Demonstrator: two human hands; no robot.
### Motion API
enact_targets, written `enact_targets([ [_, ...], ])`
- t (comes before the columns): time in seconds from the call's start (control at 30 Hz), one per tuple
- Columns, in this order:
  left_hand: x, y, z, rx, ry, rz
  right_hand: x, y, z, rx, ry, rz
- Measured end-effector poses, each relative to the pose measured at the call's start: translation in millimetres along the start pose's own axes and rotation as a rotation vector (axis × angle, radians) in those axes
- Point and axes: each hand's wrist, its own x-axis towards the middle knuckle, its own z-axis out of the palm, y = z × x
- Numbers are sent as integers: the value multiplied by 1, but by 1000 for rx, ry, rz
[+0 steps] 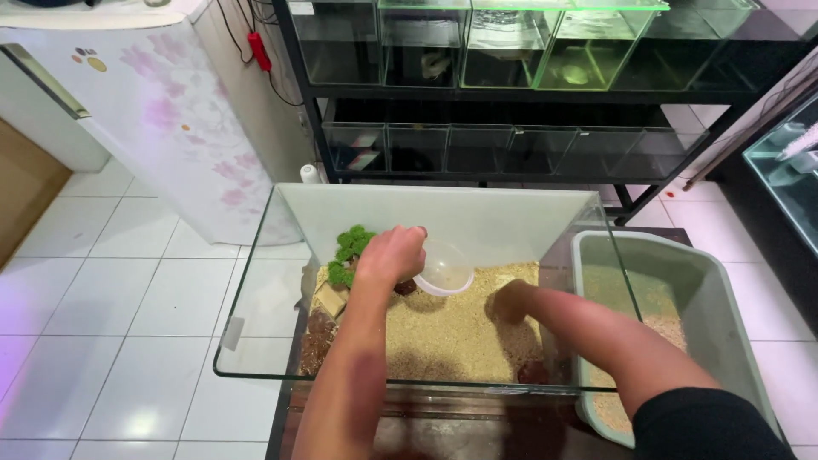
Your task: The person is setting up the substrate in a small aquarium by scooping sand from a bin and leveling it by hand.
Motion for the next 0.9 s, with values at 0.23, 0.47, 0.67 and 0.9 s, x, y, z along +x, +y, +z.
enact_targets([
  [0.23, -13, 7, -13, 14, -7, -2, -23, -26, -85, 228, -118, -20],
  [0.47, -19, 8, -20, 13, -17, -15, 39, -12, 32, 451, -126, 298],
  [0.67, -20, 8, -20, -2, -14, -13, 18, -3, 36, 6, -76, 323],
  [0.9, -2, -2, 0, -24, -22, -8, -35, -51, -103, 118, -114, -287],
])
